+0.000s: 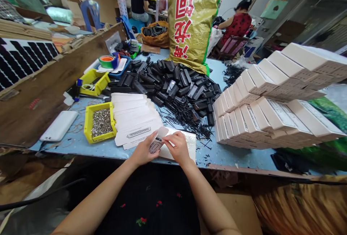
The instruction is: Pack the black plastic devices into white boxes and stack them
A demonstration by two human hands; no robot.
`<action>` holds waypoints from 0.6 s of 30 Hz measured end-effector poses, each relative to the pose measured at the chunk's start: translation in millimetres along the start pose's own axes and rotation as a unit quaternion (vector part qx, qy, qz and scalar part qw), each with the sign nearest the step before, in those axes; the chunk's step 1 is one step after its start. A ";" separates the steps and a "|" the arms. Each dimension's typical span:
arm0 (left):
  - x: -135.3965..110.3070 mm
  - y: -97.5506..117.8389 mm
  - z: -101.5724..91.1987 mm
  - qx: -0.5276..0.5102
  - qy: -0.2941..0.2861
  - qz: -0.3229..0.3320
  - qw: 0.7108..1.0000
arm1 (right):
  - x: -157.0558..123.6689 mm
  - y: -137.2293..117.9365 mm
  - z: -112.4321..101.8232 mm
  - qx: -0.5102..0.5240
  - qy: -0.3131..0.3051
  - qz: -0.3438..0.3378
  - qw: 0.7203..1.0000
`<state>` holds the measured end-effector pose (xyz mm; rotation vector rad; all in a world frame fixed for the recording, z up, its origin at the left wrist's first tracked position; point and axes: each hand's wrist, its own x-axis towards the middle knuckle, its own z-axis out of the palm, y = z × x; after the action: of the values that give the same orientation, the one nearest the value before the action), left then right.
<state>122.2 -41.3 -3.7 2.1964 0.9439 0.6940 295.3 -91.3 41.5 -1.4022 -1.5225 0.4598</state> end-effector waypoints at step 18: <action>11.6 1.8 1.0 -0.045 -0.043 -0.114 0.992 | 1.6 13.6 35.4 0.298 -0.058 0.153 0.940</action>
<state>130.6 -33.7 -0.6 1.9848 1.0773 0.5194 273.5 -74.7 15.2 -1.1318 -1.1115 1.1116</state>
